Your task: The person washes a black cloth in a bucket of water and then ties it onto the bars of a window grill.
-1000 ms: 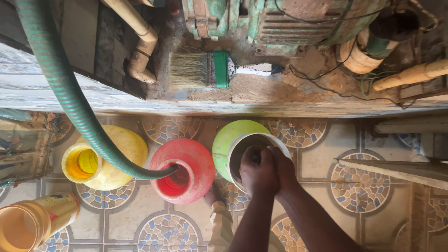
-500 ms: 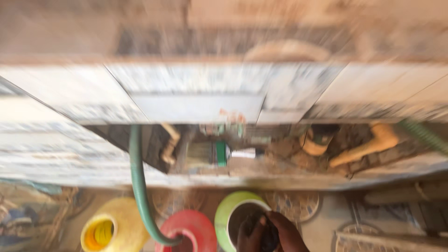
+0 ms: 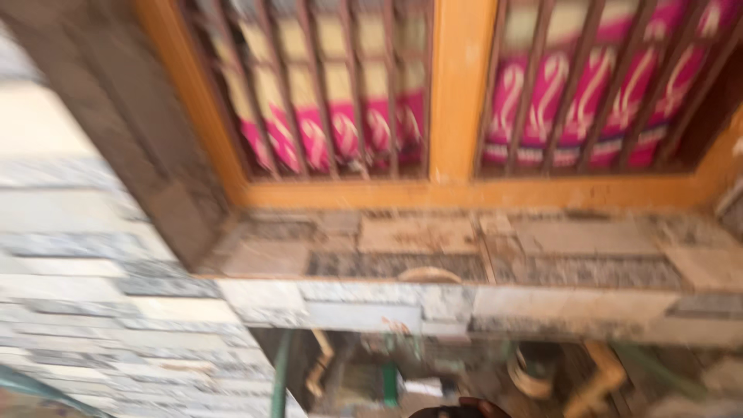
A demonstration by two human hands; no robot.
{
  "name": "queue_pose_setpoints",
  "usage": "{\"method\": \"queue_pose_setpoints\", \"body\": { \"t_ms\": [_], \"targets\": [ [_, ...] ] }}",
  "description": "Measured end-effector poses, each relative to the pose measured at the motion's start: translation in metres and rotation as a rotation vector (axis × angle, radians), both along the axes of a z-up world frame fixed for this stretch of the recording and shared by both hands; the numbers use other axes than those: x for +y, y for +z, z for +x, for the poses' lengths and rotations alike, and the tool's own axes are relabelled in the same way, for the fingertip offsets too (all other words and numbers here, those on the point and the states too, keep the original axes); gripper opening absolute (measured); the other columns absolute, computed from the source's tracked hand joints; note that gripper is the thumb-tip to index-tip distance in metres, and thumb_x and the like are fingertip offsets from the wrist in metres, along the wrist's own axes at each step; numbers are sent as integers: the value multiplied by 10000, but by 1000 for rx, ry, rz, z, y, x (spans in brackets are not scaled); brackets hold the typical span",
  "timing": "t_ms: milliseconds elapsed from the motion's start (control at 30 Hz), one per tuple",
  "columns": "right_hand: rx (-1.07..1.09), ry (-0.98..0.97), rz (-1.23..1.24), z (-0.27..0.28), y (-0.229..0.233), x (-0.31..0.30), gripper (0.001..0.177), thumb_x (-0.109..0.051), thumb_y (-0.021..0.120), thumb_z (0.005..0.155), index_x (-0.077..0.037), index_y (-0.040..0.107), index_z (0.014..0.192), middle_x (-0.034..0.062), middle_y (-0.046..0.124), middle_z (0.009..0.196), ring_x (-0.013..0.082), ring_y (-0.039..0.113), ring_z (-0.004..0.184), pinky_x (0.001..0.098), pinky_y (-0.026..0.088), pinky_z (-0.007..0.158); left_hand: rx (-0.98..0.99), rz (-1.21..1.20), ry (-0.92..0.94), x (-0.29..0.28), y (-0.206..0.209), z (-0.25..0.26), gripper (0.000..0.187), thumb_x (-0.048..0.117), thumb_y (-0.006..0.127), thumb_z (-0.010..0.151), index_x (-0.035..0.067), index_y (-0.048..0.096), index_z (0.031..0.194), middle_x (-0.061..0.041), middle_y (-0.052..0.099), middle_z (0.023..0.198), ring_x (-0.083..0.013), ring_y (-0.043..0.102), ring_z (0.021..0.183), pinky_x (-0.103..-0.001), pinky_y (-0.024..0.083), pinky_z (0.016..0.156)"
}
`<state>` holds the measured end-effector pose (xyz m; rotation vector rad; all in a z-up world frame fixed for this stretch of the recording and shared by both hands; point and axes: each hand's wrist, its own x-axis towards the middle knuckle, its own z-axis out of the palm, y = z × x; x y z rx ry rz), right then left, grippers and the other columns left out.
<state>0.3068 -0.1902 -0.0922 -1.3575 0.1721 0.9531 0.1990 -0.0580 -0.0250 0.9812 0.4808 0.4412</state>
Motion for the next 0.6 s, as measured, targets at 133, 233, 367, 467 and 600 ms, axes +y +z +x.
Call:
{"method": "queue_pose_setpoints", "body": {
  "t_ms": [133,233,367,467,600],
  "targets": [
    [-98,135,14,15,103,28,487,-288,688,909,-13,605,1302,190,755,1141,289,749,981,433,600,906,-172,220,194,41,66,6,254,184,802,811,15,710,978,-165,744,980,-300,719,893,-412,572,812],
    [-214,229,47,27,176,58,503,-284,708,896,-22,601,1312,186,754,1159,285,743,1011,435,595,918,-395,524,496,74,114,1,222,163,801,812,15,711,950,-167,739,963,-308,718,873,-424,571,797],
    [-376,307,100,35,253,77,528,-279,733,878,-34,596,1325,179,754,1183,280,737,1051,436,588,934,-649,859,900,86,228,-27,179,135,800,814,14,712,912,-169,732,940,-320,715,847,-439,570,776],
    [-510,353,144,32,333,102,548,-275,752,864,-43,592,1334,175,754,1202,276,731,1081,438,583,947,-653,940,937,91,309,-52,172,131,795,818,9,722,914,-171,720,956,-342,692,873,-450,545,789],
    [-684,429,217,28,428,110,578,-270,778,846,-56,586,1347,168,754,1226,271,725,1121,439,576,963,-564,958,725,109,393,-72,196,199,740,919,6,723,948,-144,687,998,-320,656,958,-416,500,861]
  ]
}}
